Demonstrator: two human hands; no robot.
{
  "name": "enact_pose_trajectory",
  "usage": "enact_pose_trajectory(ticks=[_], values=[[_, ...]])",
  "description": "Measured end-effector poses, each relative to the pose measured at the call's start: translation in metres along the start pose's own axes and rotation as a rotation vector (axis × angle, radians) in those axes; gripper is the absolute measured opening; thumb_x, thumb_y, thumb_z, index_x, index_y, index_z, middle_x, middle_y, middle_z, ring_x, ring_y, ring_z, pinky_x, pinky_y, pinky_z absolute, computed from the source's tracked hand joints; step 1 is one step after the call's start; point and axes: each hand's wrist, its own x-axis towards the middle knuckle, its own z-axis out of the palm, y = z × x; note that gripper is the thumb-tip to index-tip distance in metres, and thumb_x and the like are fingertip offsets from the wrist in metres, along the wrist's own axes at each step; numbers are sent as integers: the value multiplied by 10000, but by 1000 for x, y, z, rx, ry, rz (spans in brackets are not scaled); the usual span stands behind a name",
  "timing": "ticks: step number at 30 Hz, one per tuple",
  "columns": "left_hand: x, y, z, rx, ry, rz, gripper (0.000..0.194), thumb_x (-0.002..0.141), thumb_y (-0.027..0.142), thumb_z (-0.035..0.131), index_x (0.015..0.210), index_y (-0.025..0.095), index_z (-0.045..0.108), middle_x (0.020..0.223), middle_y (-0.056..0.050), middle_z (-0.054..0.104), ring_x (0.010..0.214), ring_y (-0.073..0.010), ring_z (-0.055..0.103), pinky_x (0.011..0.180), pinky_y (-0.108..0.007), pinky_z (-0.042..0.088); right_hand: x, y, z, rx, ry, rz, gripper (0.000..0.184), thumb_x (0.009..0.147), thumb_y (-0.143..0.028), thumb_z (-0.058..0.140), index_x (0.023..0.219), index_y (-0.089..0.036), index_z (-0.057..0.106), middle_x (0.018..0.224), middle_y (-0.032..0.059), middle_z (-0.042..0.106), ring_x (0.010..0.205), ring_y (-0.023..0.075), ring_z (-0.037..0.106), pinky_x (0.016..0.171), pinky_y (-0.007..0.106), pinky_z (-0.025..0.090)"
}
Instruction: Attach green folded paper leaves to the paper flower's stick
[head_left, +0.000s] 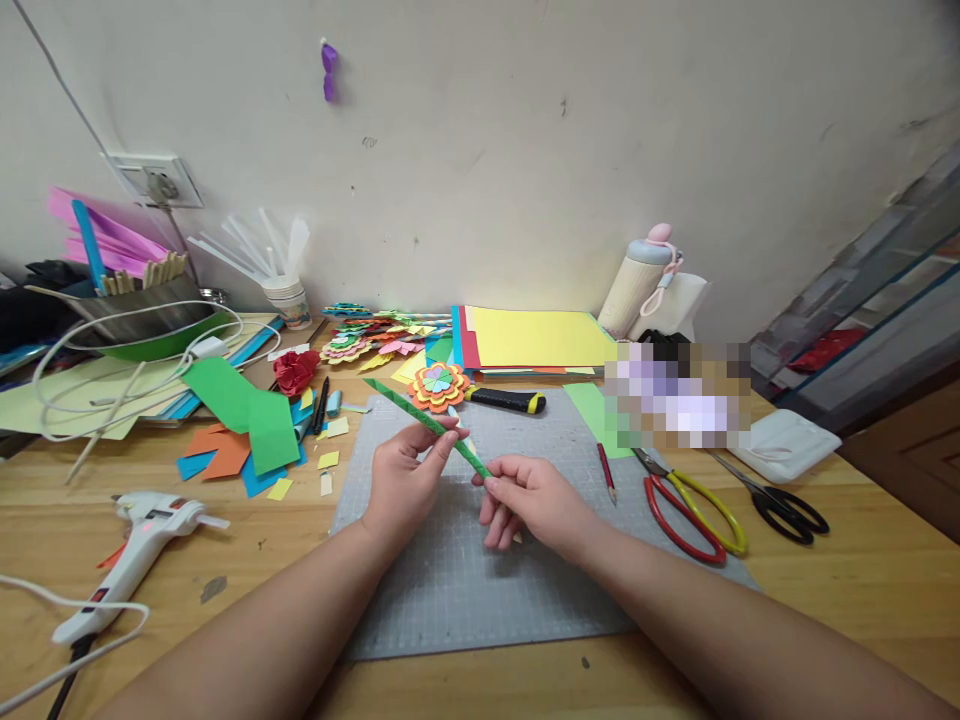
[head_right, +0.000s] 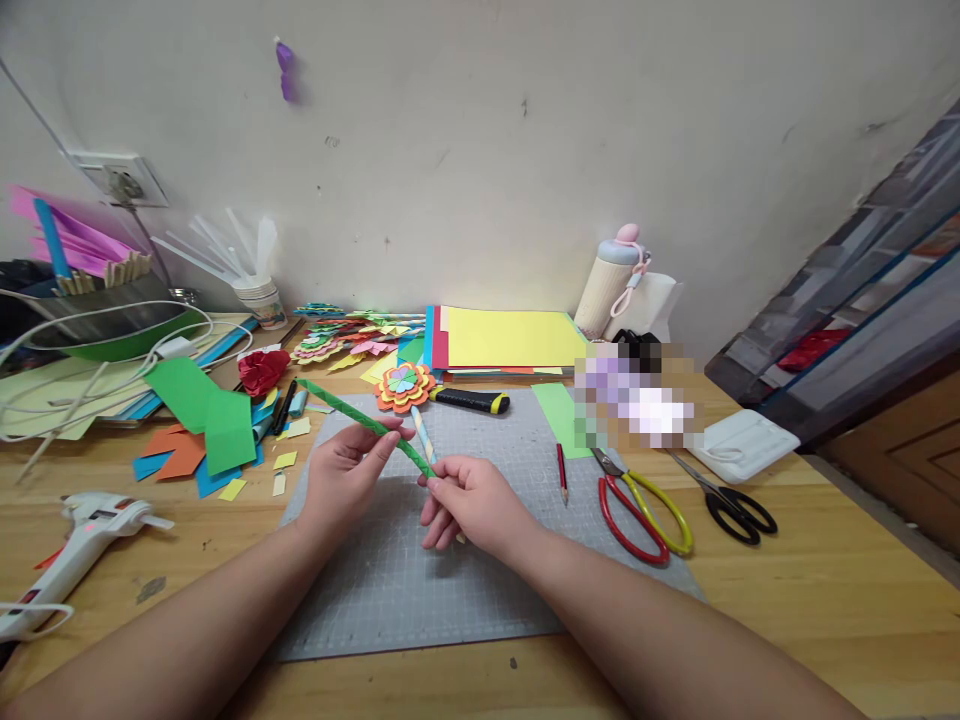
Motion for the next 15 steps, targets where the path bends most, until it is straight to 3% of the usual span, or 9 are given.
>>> enact_pose_trajectory(ticks=[3, 5, 10, 12, 15], values=[[2, 1, 0, -95, 5, -27, 239, 781, 335, 620, 945, 162, 641, 897, -65, 724, 917, -221, 650, 873, -352, 463, -4, -4, 0, 4, -30, -95, 339, 800, -489, 537, 858, -156, 545, 616, -4, 622, 473, 132, 630, 392, 190, 428], [5, 1, 0, -230, -43, -115, 260, 757, 342, 650, 935, 153, 636, 849, -66, 725, 877, -222, 658, 851, -357, 473, -7, -6, -1, 29, -38, -149, 400, 826, -530, 478, 824, -141, 568, 600, 21, 630, 477, 134, 619, 403, 200, 420], [7, 0, 1, -643, -390, -515, 236, 720, 309, 696, 891, 151, 658, 825, -79, 714, 738, -177, 660, 742, -311, 497, -11, -7, -4, 116, -147, -191, 478, 861, -545, 388, 716, -133, 581, 593, 57, 647, 524, 158, 627, 468, 244, 449], [5, 0, 2, -685, -448, -541, 197, 716, 293, 702, 859, 162, 669, 809, -61, 703, 712, -158, 646, 718, -291, 491, -10, -5, -3, 101, -178, -165, 455, 858, -530, 413, 730, -130, 588, 620, 53, 652, 528, 153, 631, 485, 248, 460], [1, 0, 3, -607, -438, -476, 162, 702, 274, 717, 820, 169, 680, 765, -24, 670, 670, -130, 607, 685, -265, 473, -9, -3, -1, 22, -128, -134, 379, 826, -502, 497, 779, -137, 587, 611, 19, 634, 475, 123, 605, 450, 219, 441]])
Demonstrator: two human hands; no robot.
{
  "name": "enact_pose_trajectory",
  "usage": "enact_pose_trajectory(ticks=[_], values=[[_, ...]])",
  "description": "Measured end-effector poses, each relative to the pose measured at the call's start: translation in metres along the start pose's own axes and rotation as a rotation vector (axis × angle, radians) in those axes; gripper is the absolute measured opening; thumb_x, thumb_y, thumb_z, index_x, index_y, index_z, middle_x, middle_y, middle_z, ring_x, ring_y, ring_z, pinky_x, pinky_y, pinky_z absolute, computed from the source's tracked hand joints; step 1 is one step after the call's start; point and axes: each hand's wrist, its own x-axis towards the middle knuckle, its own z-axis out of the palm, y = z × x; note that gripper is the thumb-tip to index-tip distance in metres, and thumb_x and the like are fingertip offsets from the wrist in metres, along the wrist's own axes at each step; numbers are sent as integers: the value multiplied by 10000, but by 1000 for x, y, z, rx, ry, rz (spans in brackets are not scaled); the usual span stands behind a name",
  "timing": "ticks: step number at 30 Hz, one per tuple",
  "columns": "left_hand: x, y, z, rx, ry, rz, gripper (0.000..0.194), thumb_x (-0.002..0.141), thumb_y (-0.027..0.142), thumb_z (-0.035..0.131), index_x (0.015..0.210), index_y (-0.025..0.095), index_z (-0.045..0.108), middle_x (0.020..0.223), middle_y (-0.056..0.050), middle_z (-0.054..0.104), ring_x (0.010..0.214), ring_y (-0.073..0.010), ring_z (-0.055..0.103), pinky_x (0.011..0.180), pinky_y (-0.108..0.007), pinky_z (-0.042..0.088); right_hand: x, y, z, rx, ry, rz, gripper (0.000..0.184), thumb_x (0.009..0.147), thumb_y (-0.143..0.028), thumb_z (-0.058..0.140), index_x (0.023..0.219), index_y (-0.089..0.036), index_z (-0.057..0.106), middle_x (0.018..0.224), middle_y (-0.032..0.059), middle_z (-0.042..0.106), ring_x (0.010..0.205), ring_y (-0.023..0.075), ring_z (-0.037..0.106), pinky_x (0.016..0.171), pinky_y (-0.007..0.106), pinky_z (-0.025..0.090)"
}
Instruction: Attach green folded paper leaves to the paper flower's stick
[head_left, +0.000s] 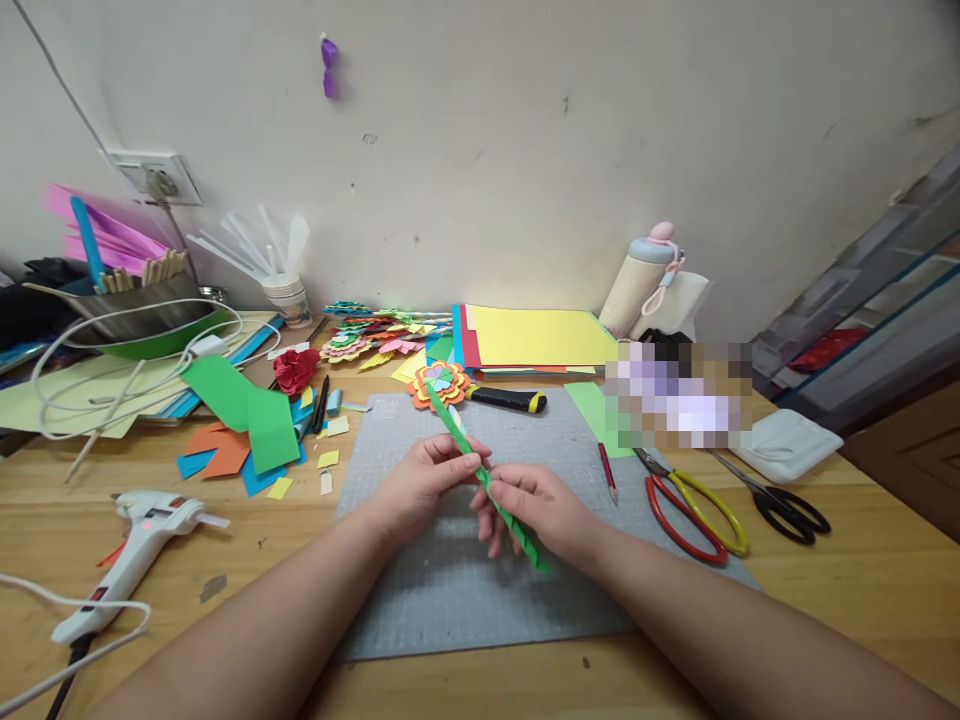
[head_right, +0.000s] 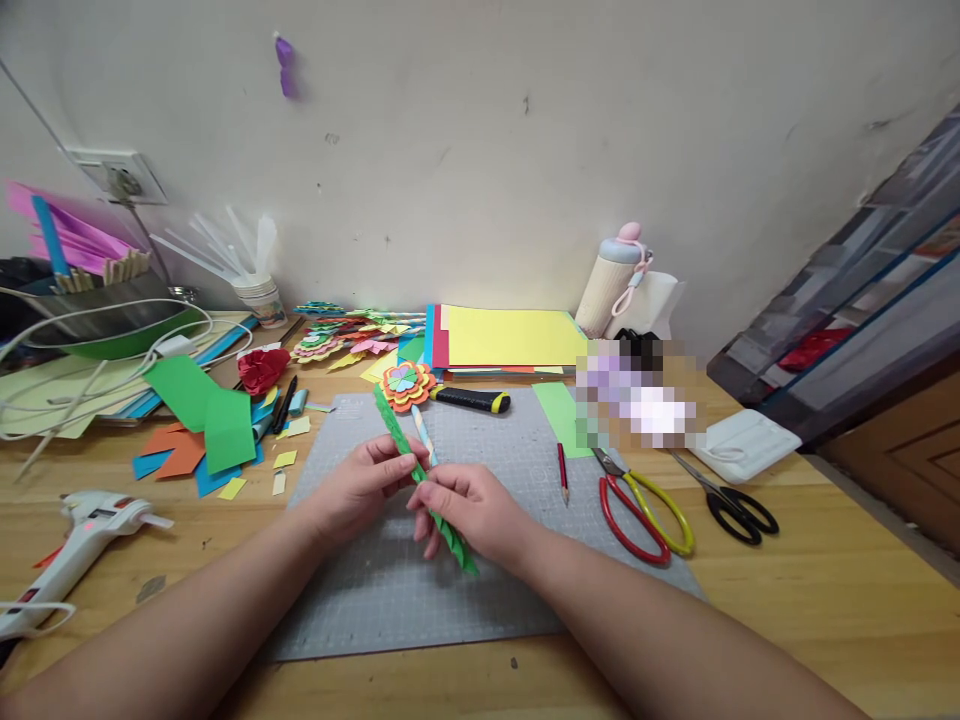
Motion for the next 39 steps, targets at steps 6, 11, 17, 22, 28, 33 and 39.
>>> enact_pose_trajectory(ticks=[6, 11, 17, 22, 28, 33, 39], values=[[-4, 1, 3, 94, -145, 42, 275, 723, 361, 676, 934, 185, 683, 745, -26, 642, 651, -143, 578, 701, -301, 464, -1, 0, 2, -119, 88, -7, 346, 819, -471, 502, 685, -158, 561, 480, -29, 555, 375, 91, 516, 385, 200, 408], [-6, 4, 5, 408, -71, 190, 222, 770, 353, 623, 889, 186, 710, 850, -55, 664, 844, -191, 592, 811, -320, 450, -2, -1, 2, -121, 94, -5, 339, 820, -464, 498, 684, -160, 557, 480, -28, 548, 375, 87, 512, 385, 198, 410], [-7, 2, 7, 425, -131, 237, 290, 806, 308, 561, 1056, 218, 677, 1098, -74, 643, 1052, -234, 562, 953, -370, 401, -4, 0, 3, -52, -12, -11, 307, 828, -427, 500, 678, -165, 552, 495, -28, 550, 399, 90, 512, 401, 207, 431], [-11, 3, 11, 547, -140, 262, 303, 862, 316, 472, 1078, 221, 663, 1122, -64, 649, 1062, -214, 572, 957, -349, 405, -3, 1, 2, -40, -16, 15, 322, 826, -424, 494, 655, -157, 549, 482, -22, 566, 363, 83, 502, 373, 190, 402], [-12, 1, 10, 625, -134, 291, 337, 890, 338, 421, 1102, 211, 651, 1128, -56, 651, 1064, -217, 574, 977, -360, 393, -3, -3, 4, 36, -6, 70, 334, 804, -432, 501, 622, -155, 542, 437, -24, 564, 311, 83, 484, 326, 174, 355], [-10, 1, 11, 671, -166, 344, 356, 905, 310, 390, 1165, 213, 614, 1187, -70, 622, 1127, -217, 535, 1027, -399, 345, -5, -7, 4, 41, -2, 86, 328, 788, -430, 512, 618, -152, 549, 436, -18, 574, 311, 87, 494, 318, 172, 353], [-10, 3, 10, 749, -177, 410, 338, 902, 273, 400, 1168, 234, 606, 1205, -66, 609, 1141, -194, 528, 1014, -360, 363, -7, -9, 8, 50, 15, 123, 309, 788, -402, 486, 612, -155, 543, 425, -13, 578, 296, 87, 498, 300, 160, 308]])
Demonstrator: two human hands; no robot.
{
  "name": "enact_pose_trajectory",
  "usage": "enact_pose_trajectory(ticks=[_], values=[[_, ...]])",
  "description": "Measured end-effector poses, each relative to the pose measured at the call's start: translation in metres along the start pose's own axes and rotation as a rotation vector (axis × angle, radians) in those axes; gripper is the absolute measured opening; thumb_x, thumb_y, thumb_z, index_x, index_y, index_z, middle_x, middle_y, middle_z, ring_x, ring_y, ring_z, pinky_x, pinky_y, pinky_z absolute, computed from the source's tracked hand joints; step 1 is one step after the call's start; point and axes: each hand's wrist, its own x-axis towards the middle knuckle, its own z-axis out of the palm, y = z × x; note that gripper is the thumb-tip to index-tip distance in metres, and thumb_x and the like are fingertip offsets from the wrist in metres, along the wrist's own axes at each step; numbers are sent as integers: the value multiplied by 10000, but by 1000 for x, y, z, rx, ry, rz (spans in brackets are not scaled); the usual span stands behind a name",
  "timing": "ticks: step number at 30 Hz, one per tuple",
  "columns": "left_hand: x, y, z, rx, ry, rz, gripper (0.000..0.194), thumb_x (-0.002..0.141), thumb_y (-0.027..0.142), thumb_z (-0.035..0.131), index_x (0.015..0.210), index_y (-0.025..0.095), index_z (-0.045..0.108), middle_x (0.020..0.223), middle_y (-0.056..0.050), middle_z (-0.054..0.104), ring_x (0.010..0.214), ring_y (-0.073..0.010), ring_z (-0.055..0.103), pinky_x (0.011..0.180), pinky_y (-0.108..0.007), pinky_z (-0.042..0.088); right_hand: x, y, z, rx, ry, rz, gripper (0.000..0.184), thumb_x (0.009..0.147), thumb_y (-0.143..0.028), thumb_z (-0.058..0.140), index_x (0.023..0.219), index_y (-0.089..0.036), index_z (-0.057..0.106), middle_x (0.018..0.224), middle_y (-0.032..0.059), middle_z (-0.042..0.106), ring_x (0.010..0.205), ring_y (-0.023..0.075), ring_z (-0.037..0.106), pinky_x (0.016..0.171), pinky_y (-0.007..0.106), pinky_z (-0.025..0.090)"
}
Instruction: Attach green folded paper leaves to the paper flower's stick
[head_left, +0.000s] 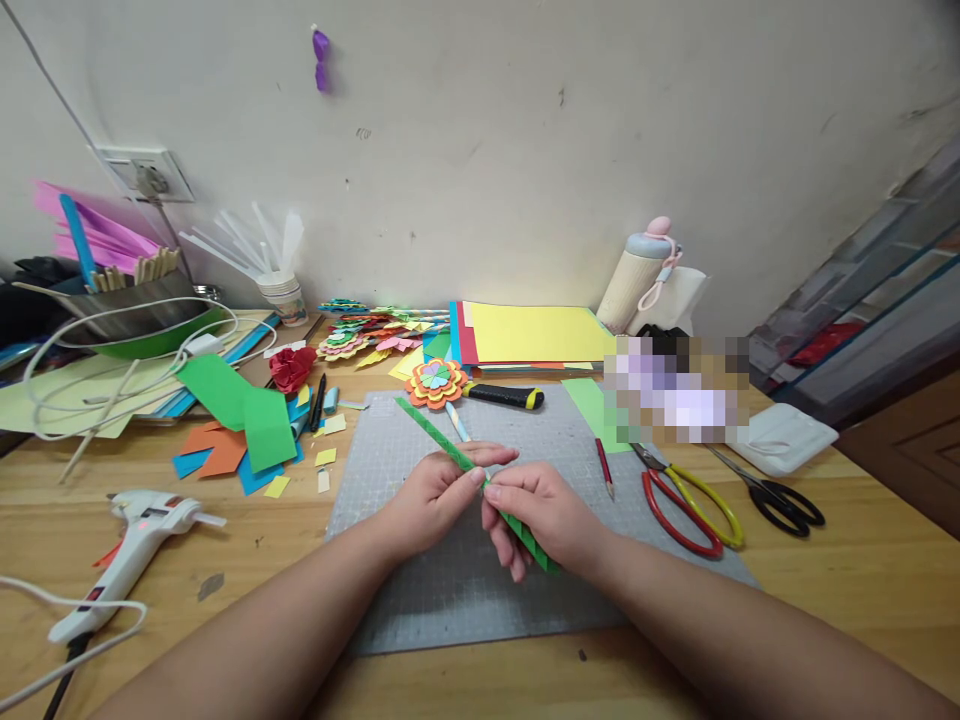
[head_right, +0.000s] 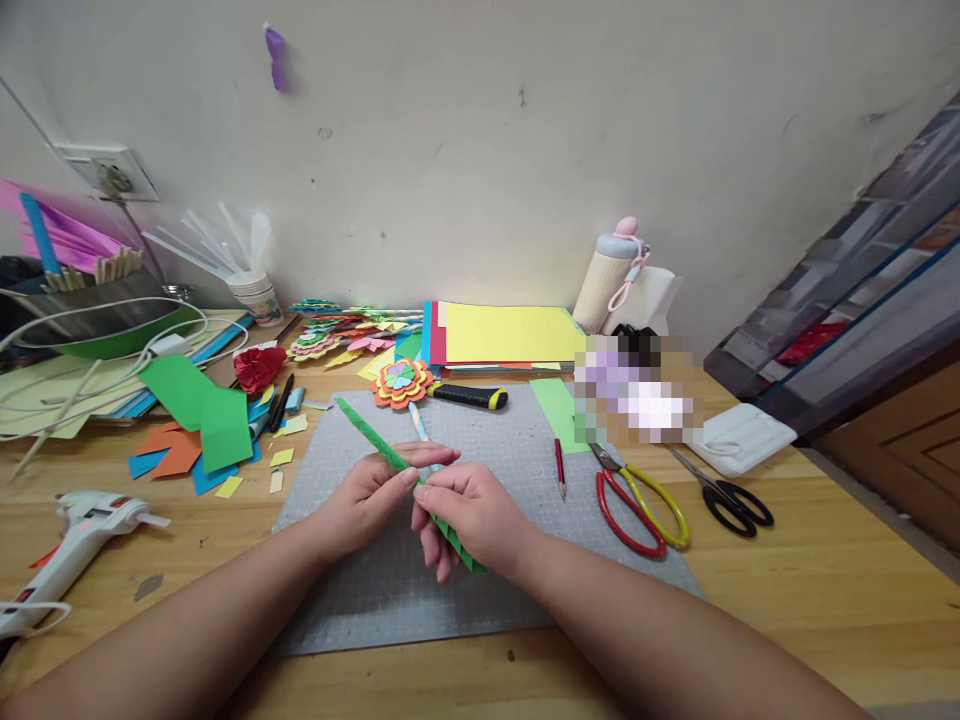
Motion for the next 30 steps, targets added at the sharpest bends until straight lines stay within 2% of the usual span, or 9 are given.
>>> enact_pose_trajectory(ticks=[10, 12, 14, 17, 19, 22, 24, 27, 30], values=[[-1, -2, 2, 42, 5, 54, 332, 901, 249, 396, 1155, 234, 609, 1162, -74, 628, 1103, -204, 553, 984, -372, 394, -1, 2, 1, -92, 3, -24, 297, 819, -387, 445, 635, -168, 524, 454, -16, 570, 326, 93, 506, 323, 178, 324], [-3, -3, 1, 50, 13, 87, 330, 899, 244, 401, 1162, 234, 600, 1160, -76, 623, 1106, -207, 546, 981, -373, 392, -1, 2, -1, -234, -3, -98, 302, 839, -370, 430, 625, -175, 518, 480, -17, 560, 371, 98, 517, 373, 201, 374], [-5, -4, -1, 47, 19, 112, 341, 886, 246, 432, 1200, 237, 566, 1172, -80, 606, 1094, -216, 543, 967, -381, 398, -1, 1, -4, -459, 27, -237, 322, 857, -330, 422, 584, -181, 506, 483, -21, 534, 429, 100, 520, 454, 222, 406], [-6, -6, -4, 29, 56, 92, 416, 827, 271, 547, 1240, 222, 519, 1106, -85, 615, 1008, -227, 569, 911, -387, 425, -2, 1, -8, -767, 116, -455, 339, 855, -257, 430, 526, -183, 454, 473, -34, 479, 467, 89, 460, 498, 227, 347], [-5, -8, -5, -15, 129, 33, 373, 783, 284, 613, 1141, 191, 576, 1008, -76, 631, 944, -221, 578, 873, -370, 434, -1, 2, -11, -851, 160, -510, 331, 852, -239, 434, 526, -182, 427, 478, -41, 454, 467, 83, 417, 483, 230, 297], [-1, -12, -4, -205, 219, -99, 190, 743, 292, 664, 866, 153, 631, 852, -50, 634, 833, -185, 584, 796, -320, 446, 0, 4, -13, -828, 175, -450, 327, 876, -261, 423, 560, -179, 440, 496, -36, 486, 478, 83, 446, 482, 224, 304], [2, -14, -3, -344, 204, -172, 178, 715, 292, 693, 774, 141, 619, 760, -33, 629, 739, -160, 583, 725, -290, 452, 1, 5, -13, -755, 161, -385, 299, 889, -293, 421, 616, -179, 470, 531, -29, 528, 489, 86, 489, 485, 216, 335], [5, -14, -2, -432, 148, -191, 192, 716, 303, 691, 753, 136, 606, 682, -17, 615, 656, -141, 570, 654, -266, 444, 3, 8, -12, -610, 126, -305, 270, 901, -329, 407, 707, -174, 512, 568, -23, 558, 474, 87, 527, 477, 209, 383], [4, -13, -2, -413, 140, -163, 187, 748, 315, 657, 799, 143, 605, 705, -11, 609, 665, -135, 563, 654, -258, 441, 4, 10, -9, -374, 52, -208, 268, 900, -359, 399, 760, -169, 526, 555, -24, 566, 431, 91, 542, 427, 201, 402]])
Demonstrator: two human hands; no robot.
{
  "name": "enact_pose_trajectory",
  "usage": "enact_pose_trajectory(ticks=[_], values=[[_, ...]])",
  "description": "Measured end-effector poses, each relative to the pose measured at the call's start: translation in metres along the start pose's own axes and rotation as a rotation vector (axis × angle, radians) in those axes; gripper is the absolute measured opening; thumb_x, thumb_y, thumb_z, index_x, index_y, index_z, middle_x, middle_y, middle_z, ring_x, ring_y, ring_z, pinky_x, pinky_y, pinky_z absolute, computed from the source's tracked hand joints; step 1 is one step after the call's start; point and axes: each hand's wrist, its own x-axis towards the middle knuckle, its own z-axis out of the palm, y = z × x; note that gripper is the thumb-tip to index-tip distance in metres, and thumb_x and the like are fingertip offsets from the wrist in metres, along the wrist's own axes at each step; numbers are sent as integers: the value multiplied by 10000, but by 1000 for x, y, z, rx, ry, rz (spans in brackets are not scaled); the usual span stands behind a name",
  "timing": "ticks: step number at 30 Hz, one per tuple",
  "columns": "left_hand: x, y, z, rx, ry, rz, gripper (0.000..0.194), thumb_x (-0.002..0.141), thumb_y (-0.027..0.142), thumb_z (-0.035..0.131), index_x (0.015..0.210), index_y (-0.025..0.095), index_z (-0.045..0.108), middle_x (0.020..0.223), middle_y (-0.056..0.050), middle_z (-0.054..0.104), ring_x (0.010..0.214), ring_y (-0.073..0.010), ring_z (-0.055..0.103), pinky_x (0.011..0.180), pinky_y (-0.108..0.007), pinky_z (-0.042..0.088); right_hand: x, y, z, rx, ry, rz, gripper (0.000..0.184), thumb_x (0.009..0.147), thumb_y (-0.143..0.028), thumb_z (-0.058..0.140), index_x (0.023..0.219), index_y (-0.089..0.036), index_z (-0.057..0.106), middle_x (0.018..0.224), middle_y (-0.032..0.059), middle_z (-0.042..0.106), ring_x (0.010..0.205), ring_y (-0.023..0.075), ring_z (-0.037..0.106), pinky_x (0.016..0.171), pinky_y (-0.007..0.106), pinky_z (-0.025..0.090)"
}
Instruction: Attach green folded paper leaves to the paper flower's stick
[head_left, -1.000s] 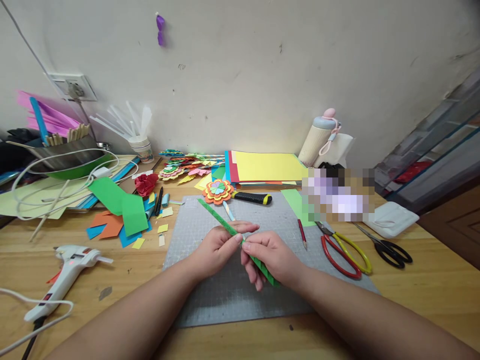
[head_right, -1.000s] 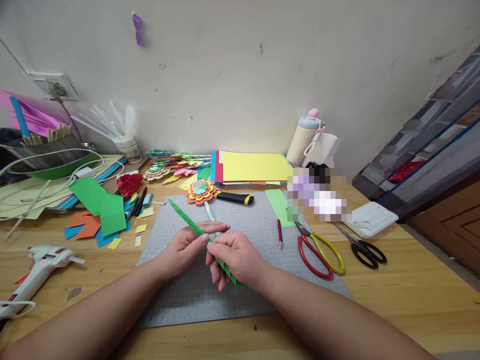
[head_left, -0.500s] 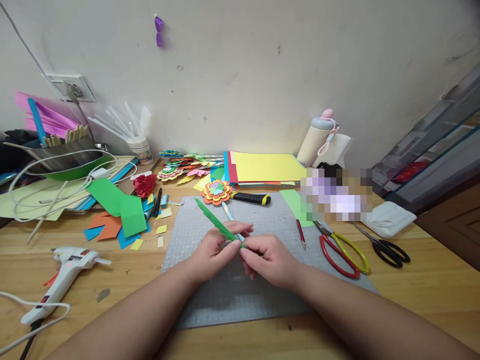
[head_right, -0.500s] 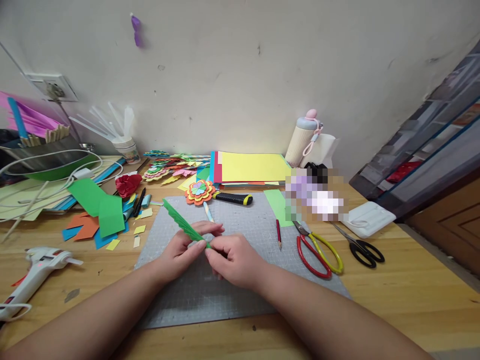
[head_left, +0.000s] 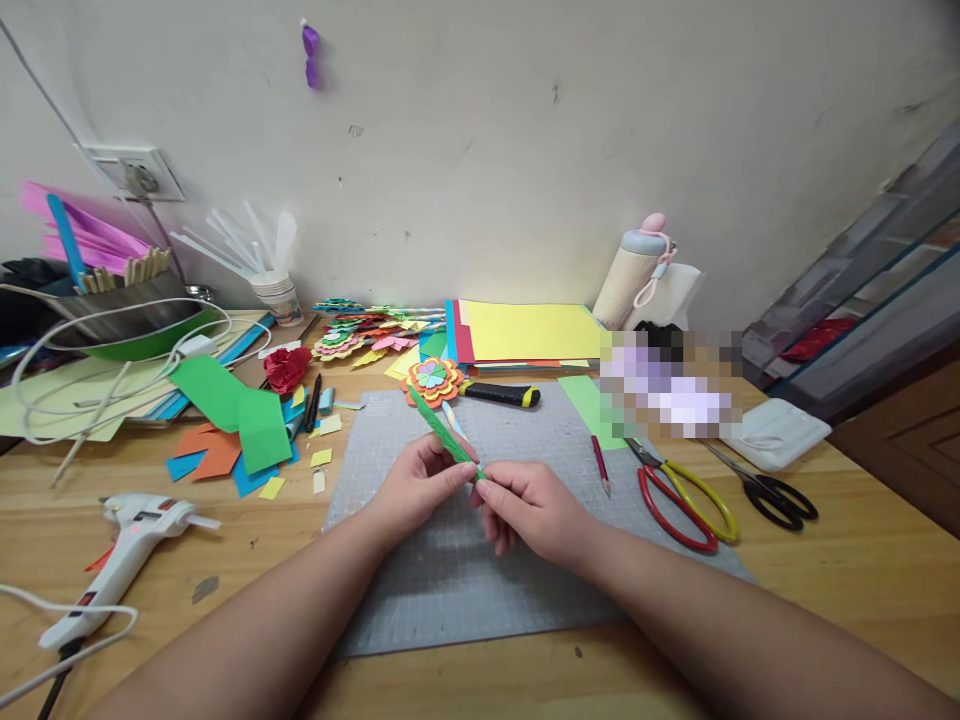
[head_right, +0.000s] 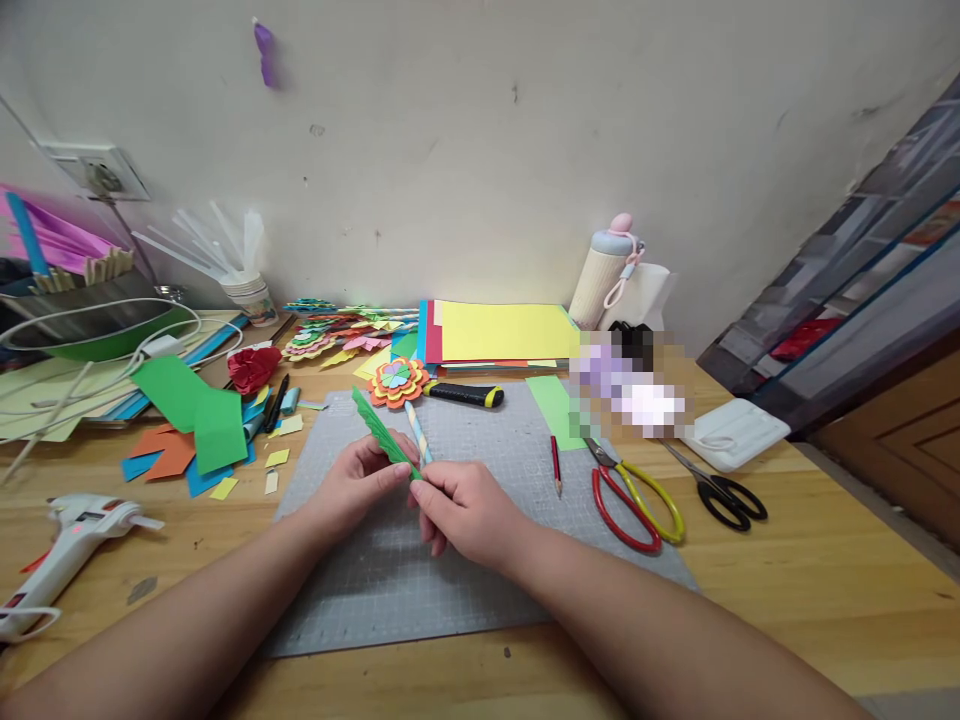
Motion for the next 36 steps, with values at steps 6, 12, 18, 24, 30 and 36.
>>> enact_pose_trajectory(ticks=[6, 12, 18, 24, 30, 36], values=[[-7, 1, 1, 190, -95, 48, 292, 869, 332, 470, 1046, 169, 635, 1039, -65, 658, 1001, -212, 566, 902, -330, 405, 3, -1, 5, 361, -166, 127, 287, 866, -406, 439, 740, -160, 515, 510, -21, 596, 373, 91, 553, 352, 166, 373], [-6, 2, 0, 350, -160, 123, 366, 913, 328, 376, 1121, 152, 620, 1044, -74, 667, 945, -210, 600, 863, -323, 442, 2, -4, 6, 453, -173, 207, 297, 818, -425, 478, 701, -154, 514, 482, -10, 609, 354, 103, 562, 321, 156, 367], [-5, 3, -1, 420, -180, 124, 372, 924, 306, 355, 1198, 180, 572, 1152, -76, 635, 1050, -212, 581, 937, -353, 425, 1, -7, 8, 435, -113, 218, 282, 805, -399, 474, 675, -152, 516, 445, -11, 599, 316, 96, 540, 300, 145, 353], [-4, 2, -2, 434, -227, 179, 398, 930, 281, 345, 1303, 224, 471, 1292, -74, 546, 1182, -211, 503, 1023, -397, 366, 1, -9, 9, 466, -95, 230, 278, 798, -394, 475, 675, -149, 519, 433, 1, 602, 307, 110, 547, 287, 146, 353], [-4, 1, -5, 587, -238, 182, 414, 926, 262, 352, 1332, 256, 429, 1347, -36, 494, 1224, -195, 460, 1052, -384, 338, 2, -8, 11, 509, -76, 263, 286, 783, -418, 493, 689, -148, 511, 441, 14, 612, 332, 138, 575, 289, 165, 379], [-4, 2, -2, 590, -220, 116, 405, 920, 293, 366, 1311, 252, 459, 1309, -46, 533, 1160, -209, 515, 1025, -405, 363, 3, -6, 11, 472, -51, 282, 307, 790, -451, 494, 705, -156, 493, 440, 7, 603, 348, 148, 581, 295, 177, 375]])
